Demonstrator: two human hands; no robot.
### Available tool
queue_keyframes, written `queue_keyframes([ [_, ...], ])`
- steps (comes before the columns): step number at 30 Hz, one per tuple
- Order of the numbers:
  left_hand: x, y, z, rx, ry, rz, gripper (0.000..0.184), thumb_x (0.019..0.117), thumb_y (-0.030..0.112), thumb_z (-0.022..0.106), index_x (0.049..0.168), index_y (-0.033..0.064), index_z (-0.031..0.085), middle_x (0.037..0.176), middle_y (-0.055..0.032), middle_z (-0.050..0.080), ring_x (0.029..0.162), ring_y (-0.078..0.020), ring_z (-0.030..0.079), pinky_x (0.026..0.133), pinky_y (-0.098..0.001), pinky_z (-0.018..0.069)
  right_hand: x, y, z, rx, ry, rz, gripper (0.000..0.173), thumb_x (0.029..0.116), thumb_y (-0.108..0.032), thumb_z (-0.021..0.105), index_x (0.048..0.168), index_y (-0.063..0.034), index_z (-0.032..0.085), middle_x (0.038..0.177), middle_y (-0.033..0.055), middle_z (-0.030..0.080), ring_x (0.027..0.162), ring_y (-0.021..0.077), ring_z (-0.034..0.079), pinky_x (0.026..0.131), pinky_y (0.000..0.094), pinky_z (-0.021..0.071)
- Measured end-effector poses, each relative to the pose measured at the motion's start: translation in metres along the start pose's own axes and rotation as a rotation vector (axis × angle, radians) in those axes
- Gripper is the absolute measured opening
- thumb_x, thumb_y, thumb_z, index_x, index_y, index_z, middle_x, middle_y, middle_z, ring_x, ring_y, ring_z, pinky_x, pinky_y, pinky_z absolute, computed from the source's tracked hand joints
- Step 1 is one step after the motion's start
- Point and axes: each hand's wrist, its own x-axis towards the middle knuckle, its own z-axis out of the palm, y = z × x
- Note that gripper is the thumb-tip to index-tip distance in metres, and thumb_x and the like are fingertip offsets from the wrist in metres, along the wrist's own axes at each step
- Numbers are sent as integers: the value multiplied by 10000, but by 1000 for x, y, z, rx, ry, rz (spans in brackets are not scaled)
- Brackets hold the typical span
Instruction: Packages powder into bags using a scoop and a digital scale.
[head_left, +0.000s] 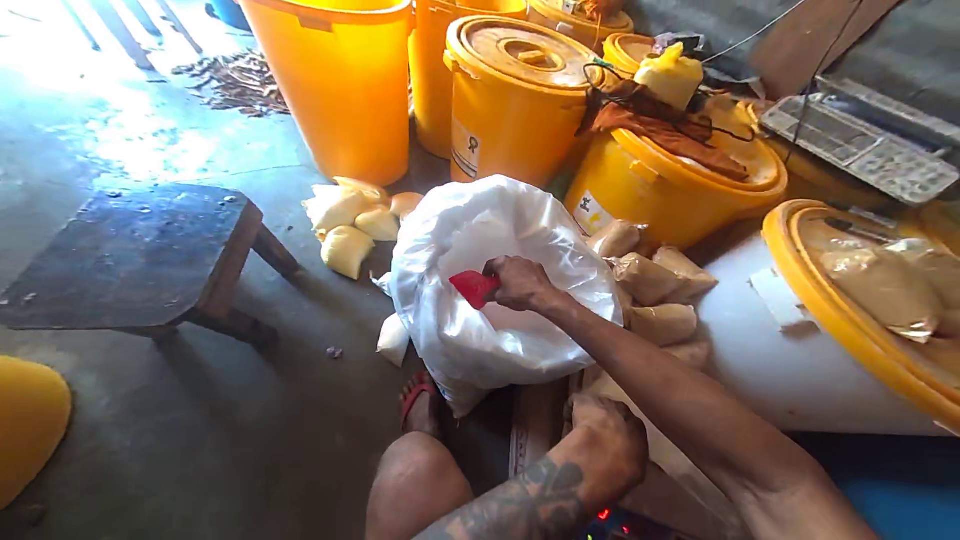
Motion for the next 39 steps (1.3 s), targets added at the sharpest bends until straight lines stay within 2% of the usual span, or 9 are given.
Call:
queue_keyframes([
  [6, 1, 11, -1, 26, -21, 29, 257, 917, 131, 704, 1106, -38, 659, 1153, -242, 649, 1081, -428, 634, 829, -610, 522, -60, 51, -17, 436, 154, -28, 317, 877, -237, 820, 1141, -85, 730, 1028, 122, 738, 929, 261, 713, 868, 540, 573],
  [11, -2, 10, 0, 14, 43, 28, 243, 913, 152, 710, 1056, -42, 680, 1108, -249, 667, 1052, -443, 645, 829, -629, 520, -165, 74, -34, 634, 478, 38, 327, 872, -142, 791, 1161, -8, 714, 1025, 99, 748, 921, 109, 718, 869, 293, 595],
  [15, 12, 11, 6, 85, 42, 79, 269, 921, 214, 709, 1049, -21, 683, 1099, -235, 678, 1061, -439, 654, 840, -644, 521, -185, 69, -39, 672, 536, 151, 343, 860, -130, 827, 1163, -17, 711, 1003, 120, 742, 881, 166, 715, 843, 370, 594],
  [18, 18, 10, 10, 106, 85, 101, 290, 919, 268, 712, 1063, 16, 697, 1082, -211, 694, 1054, -426, 664, 851, -648, 522, -221, 82, -50, 735, 595, 90, 342, 870, -101, 820, 1186, -29, 711, 993, 98, 750, 838, 145, 718, 791, 342, 610],
  [20, 19, 5, 11, 108, 107, 105, 320, 926, 314, 709, 1123, 62, 712, 1100, -182, 704, 1066, -407, 670, 873, -645, 530, -264, 97, -56, 716, 650, 63, 322, 873, -80, 807, 1178, -47, 708, 974, 67, 753, 815, 116, 719, 750, 301, 619],
  [23, 21, -7, 10, 156, 112, 100, 365, 934, 369, 697, 1162, 84, 703, 1113, -173, 702, 1078, -403, 668, 896, -638, 528, -346, 120, -58, 636, 714, 131, 339, 863, -58, 795, 1192, -68, 713, 1022, 41, 747, 876, 109, 720, 793, 286, 628],
  [27, 17, -22, 8, 210, 128, 88, 396, 950, 407, 680, 1175, 82, 696, 1124, -177, 700, 1085, -400, 670, 901, -631, 531, -458, 151, -34, 548, 765, 327, 372, 863, -150, 776, 1212, -43, 705, 1072, 51, 753, 948, 107, 725, 845, 267, 619],
  [32, 8, -30, 4, 186, 91, 98, 419, 972, 412, 663, 1268, 115, 675, 1158, -172, 695, 1085, -386, 672, 908, -630, 527, -568, 170, 17, 478, 719, 618, 394, 833, -230, 775, 1181, -55, 719, 1023, 21, 756, 894, 73, 719, 804, 246, 611],
  [39, 19, -36, -1, 208, 55, 53, 401, 1000, 393, 645, 1254, 83, 661, 1126, -198, 697, 1092, -403, 666, 920, -635, 511, -593, 182, 69, 502, 557, 776, 389, 818, -188, 793, 1177, -53, 725, 1036, 63, 756, 920, 128, 728, 851, 336, 612],
])
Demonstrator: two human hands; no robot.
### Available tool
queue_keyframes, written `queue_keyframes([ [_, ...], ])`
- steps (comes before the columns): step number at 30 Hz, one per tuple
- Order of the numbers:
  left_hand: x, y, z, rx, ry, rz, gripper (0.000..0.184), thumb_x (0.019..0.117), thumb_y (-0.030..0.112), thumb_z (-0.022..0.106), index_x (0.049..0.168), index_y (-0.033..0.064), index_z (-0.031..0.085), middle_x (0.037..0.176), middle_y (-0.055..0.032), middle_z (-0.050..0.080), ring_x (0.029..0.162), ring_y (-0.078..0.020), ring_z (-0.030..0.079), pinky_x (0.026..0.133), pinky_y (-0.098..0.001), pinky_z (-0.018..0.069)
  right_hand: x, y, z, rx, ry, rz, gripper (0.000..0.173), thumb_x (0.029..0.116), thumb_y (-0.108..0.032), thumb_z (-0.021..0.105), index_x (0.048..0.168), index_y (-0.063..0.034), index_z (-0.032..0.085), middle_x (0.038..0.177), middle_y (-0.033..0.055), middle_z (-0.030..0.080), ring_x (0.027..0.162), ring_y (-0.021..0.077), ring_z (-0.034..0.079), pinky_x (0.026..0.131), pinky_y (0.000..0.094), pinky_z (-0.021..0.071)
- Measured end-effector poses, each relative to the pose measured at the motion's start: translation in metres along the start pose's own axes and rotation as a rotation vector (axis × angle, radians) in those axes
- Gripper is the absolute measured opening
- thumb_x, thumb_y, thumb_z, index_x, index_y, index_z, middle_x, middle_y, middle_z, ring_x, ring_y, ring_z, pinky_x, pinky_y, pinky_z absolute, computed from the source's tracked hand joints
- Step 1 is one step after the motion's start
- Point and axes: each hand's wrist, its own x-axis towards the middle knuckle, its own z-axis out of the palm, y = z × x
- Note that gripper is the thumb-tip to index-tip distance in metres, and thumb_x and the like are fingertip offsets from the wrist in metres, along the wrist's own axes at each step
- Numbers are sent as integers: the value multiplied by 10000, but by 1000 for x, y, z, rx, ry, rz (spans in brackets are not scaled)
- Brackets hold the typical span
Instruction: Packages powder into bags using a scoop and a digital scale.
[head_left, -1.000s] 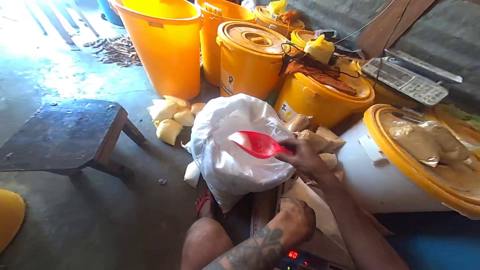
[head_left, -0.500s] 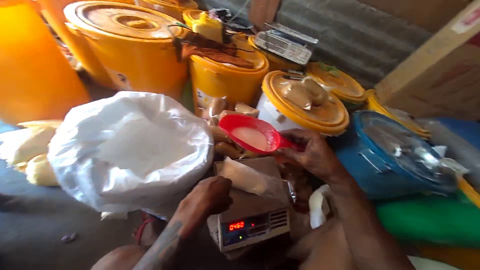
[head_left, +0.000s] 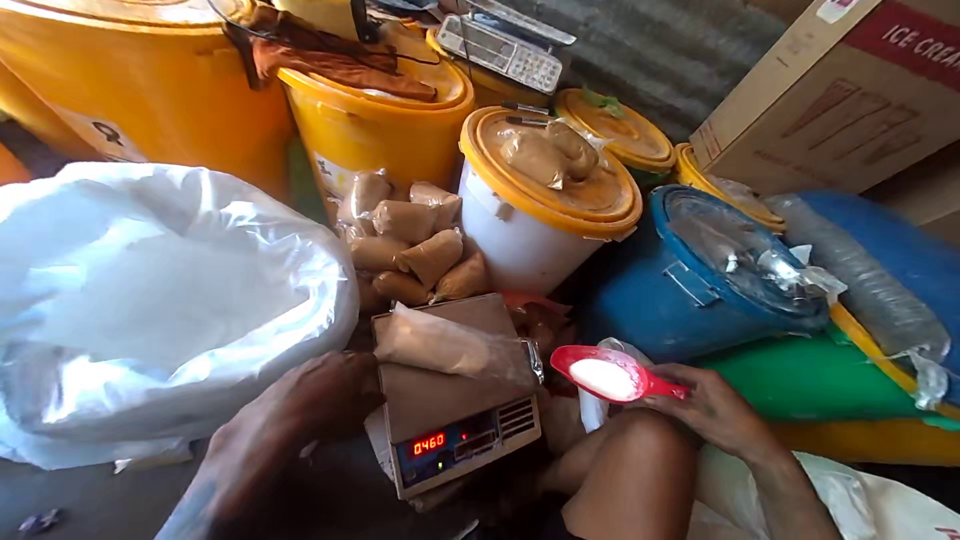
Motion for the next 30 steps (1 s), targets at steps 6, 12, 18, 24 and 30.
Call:
queue_keyframes([
  [6, 12, 2, 6, -3, -10, -7, 394, 993, 391, 641, 1227, 74, 669, 1074, -200, 698, 1055, -403, 669, 895, -633, 513, 31, -12, 38, 58, -145, 9, 395, 844, -185, 797, 1203, -41, 715, 1062, 101, 743, 902, 170, 727, 830, 383, 617],
  [12, 9, 6, 6, -2, -8, -10, 381, 985, 397, 643, 1200, 83, 673, 1079, -173, 695, 1063, -380, 666, 894, -612, 519, 50, -30, 46, -46, -175, 8, 397, 843, -237, 805, 1200, -83, 725, 1047, 88, 751, 942, 197, 724, 900, 456, 588],
  [18, 3, 6, 2, -18, 36, 3, 368, 986, 377, 634, 1193, 76, 670, 1102, -175, 687, 1076, -384, 661, 893, -610, 519, 50, -29, 41, -15, -149, -26, 361, 832, -205, 801, 1158, -64, 734, 1004, 68, 756, 885, 142, 726, 844, 369, 608],
  [24, -4, 11, -1, -45, 48, 9, 364, 989, 378, 639, 1198, 81, 669, 1130, -170, 678, 1089, -375, 654, 901, -604, 514, 41, -23, 42, -20, -118, -27, 367, 829, -176, 797, 1165, -42, 729, 1023, 80, 758, 909, 146, 732, 857, 357, 610],
  [30, -3, 15, -4, -34, 39, -25, 366, 983, 384, 654, 1221, 107, 674, 1110, -128, 685, 1056, -329, 664, 875, -573, 525, 35, -24, 45, -40, -57, -52, 364, 807, -210, 794, 1132, -55, 740, 1001, 56, 761, 886, 123, 730, 828, 330, 612],
])
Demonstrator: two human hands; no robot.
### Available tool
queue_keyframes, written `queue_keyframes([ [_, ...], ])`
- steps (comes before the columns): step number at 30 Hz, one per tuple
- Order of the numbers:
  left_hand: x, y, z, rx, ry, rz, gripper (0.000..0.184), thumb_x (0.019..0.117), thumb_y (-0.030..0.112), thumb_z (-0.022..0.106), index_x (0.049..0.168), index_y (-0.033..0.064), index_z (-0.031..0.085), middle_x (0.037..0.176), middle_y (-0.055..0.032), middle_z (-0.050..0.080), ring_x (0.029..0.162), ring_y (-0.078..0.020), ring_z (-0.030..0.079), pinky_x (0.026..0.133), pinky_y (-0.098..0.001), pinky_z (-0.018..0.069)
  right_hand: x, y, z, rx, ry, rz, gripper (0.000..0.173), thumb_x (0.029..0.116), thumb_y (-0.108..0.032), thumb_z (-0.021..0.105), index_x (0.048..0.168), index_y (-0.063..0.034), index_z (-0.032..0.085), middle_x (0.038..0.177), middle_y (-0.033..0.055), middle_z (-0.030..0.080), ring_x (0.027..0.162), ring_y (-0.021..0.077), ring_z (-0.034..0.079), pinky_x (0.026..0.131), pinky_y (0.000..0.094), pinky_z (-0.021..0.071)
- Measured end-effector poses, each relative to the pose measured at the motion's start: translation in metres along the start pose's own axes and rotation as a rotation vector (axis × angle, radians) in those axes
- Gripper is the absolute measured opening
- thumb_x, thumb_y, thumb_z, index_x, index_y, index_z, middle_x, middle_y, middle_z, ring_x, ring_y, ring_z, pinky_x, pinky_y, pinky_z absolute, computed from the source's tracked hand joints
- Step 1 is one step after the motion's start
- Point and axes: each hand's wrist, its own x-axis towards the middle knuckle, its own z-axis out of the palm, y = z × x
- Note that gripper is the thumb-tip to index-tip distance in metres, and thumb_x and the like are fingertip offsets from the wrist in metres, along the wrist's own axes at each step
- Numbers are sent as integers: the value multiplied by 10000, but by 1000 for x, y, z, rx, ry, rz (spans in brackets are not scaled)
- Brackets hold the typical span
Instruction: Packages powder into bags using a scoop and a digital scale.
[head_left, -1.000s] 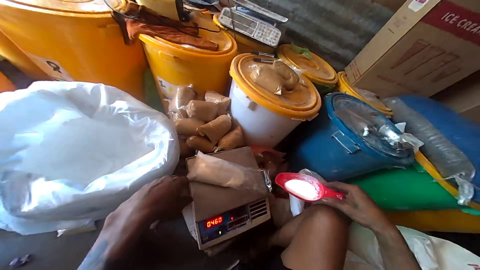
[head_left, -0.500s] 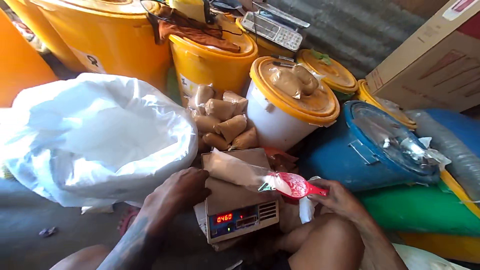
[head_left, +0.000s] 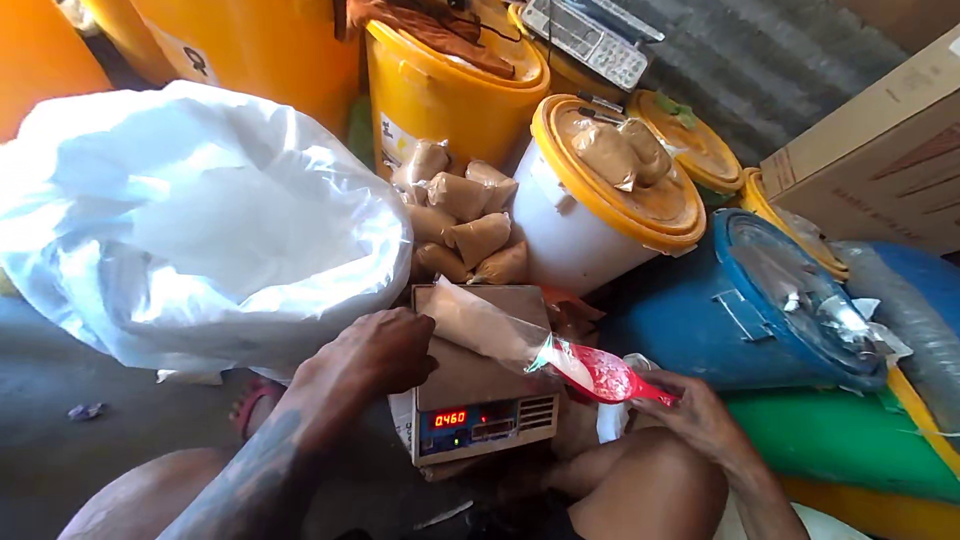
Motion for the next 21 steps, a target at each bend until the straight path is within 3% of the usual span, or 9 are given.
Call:
queue_keyframes([
  [11, 5, 0, 3, 24, 32, 13, 343, 974, 400, 664, 1194, 139, 695, 1051, -97, 699, 1024, -300, 676, 863, -541, 541, -6, -1, 4, 84, 7, -4, 363, 797, -209, 786, 1127, -65, 737, 971, 24, 765, 827, 70, 726, 750, 251, 615],
  [21, 4, 1, 4, 16, 49, 2, 266, 961, 380, 679, 1055, 132, 704, 930, -84, 687, 916, -290, 680, 770, -534, 541, -13, 13, 10, 193, 5, 1, 382, 784, -174, 793, 1135, -39, 727, 960, 29, 765, 817, 70, 727, 739, 229, 615],
])
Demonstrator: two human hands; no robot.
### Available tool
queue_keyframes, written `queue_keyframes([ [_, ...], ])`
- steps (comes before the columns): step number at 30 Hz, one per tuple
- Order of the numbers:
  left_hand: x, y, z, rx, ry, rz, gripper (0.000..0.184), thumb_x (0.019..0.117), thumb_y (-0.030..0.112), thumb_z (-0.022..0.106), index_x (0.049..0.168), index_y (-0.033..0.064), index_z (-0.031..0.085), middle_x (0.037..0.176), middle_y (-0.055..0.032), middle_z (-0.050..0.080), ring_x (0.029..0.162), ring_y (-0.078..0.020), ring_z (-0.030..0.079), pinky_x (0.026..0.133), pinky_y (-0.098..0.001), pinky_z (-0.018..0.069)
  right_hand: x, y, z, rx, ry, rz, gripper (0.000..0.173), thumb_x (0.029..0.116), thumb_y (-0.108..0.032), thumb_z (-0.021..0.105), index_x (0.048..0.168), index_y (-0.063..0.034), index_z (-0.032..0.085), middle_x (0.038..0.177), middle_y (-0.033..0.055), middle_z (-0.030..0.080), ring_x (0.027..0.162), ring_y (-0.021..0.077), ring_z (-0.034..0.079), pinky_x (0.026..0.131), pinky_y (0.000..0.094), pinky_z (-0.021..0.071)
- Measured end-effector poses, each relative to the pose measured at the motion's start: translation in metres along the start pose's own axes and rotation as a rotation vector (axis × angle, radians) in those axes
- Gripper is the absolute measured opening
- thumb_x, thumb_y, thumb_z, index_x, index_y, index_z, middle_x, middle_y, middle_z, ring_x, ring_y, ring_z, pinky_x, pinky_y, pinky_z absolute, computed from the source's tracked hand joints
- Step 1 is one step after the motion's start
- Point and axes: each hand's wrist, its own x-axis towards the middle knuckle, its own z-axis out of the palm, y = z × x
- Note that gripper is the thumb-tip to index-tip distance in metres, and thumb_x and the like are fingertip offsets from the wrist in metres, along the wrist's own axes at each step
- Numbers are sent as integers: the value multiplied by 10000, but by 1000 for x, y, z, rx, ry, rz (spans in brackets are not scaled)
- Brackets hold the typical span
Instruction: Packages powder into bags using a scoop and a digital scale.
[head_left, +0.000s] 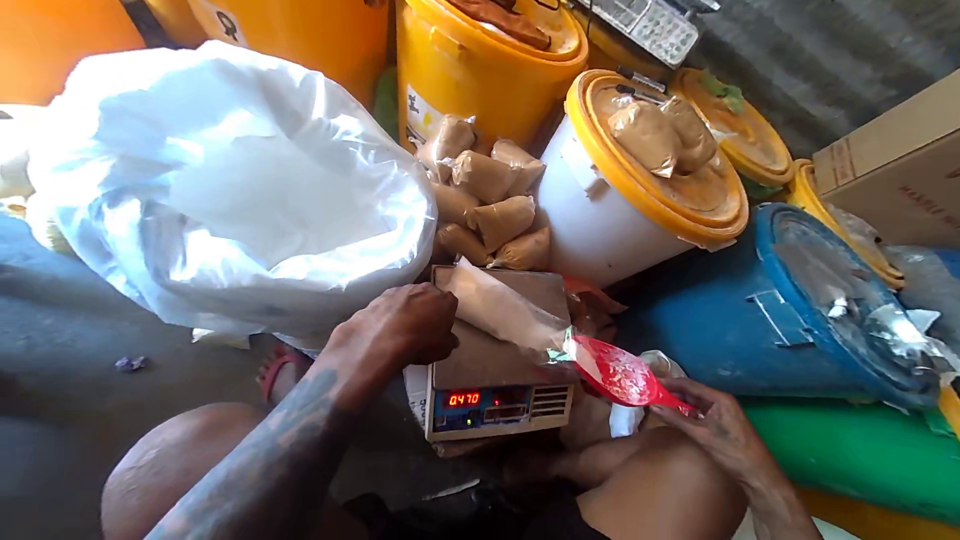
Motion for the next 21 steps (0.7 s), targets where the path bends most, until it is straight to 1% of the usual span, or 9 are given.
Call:
queue_keyframes([
  [1, -1, 0, 0, -8, 10, -8, 257, 955, 378, 686, 1033, 134, 713, 904, -80, 689, 894, -289, 681, 754, -534, 543, -1, 0, 0, -3, -1, 3, 383, 783, -173, 790, 1134, -36, 722, 954, 25, 762, 813, 63, 723, 737, 228, 612],
  [3, -2, 3, -1, -11, 2, -26, 256, 958, 377, 685, 1026, 131, 715, 902, -81, 685, 896, -292, 679, 759, -534, 543, -3, 1, -2, -21, 3, 0, 385, 776, -179, 791, 1126, -35, 723, 950, 22, 764, 818, 57, 725, 742, 221, 610],
  [7, 0, 2, 0, 1, -1, -24, 260, 955, 383, 691, 991, 126, 700, 847, -77, 670, 845, -288, 678, 711, -522, 540, -4, 1, -7, -81, -5, -4, 401, 768, -199, 797, 1129, -42, 728, 974, 26, 764, 850, 57, 724, 773, 215, 604],
  [9, 1, 2, 1, 2, 7, -25, 257, 952, 387, 694, 989, 133, 699, 840, -73, 667, 835, -283, 677, 707, -515, 542, -3, -1, -10, -152, -9, -15, 407, 769, -231, 795, 1131, -55, 734, 975, 27, 764, 858, 64, 724, 785, 236, 604],
  [11, 0, 3, 0, 5, 12, -26, 250, 947, 386, 698, 984, 139, 700, 828, -65, 663, 822, -277, 674, 698, -509, 540, -1, -5, -11, -213, -4, -19, 407, 777, -245, 792, 1133, -57, 733, 971, 43, 761, 856, 88, 726, 791, 281, 609],
  [12, 0, 3, 0, 4, 15, -22, 244, 945, 383, 698, 972, 141, 699, 822, -60, 662, 817, -273, 674, 694, -507, 539, 0, -9, -11, -226, -1, -21, 409, 781, -241, 791, 1140, -54, 731, 976, 47, 761, 858, 91, 725, 792, 285, 607],
  [14, 0, 2, 0, -4, 18, -16, 246, 943, 383, 704, 965, 138, 702, 821, -58, 664, 813, -267, 675, 693, -505, 540, 3, -14, -9, -232, 4, -33, 403, 789, -242, 788, 1144, -61, 731, 974, 35, 763, 850, 77, 726, 776, 261, 611],
  [17, 0, 3, -1, -1, 15, -23, 250, 944, 387, 702, 977, 139, 701, 829, -58, 664, 817, -267, 675, 692, -500, 541, 7, -18, -8, -295, 18, -58, 390, 799, -240, 784, 1141, -60, 735, 975, 51, 764, 855, 111, 729, 799, 324, 610],
  [21, -2, 3, -3, -13, 21, -22, 247, 942, 379, 703, 975, 134, 699, 834, -67, 660, 824, -275, 672, 688, -507, 535, 10, -19, -11, -221, 10, -66, 384, 790, -235, 780, 1130, -61, 737, 960, 23, 768, 836, 56, 727, 773, 234, 610],
])
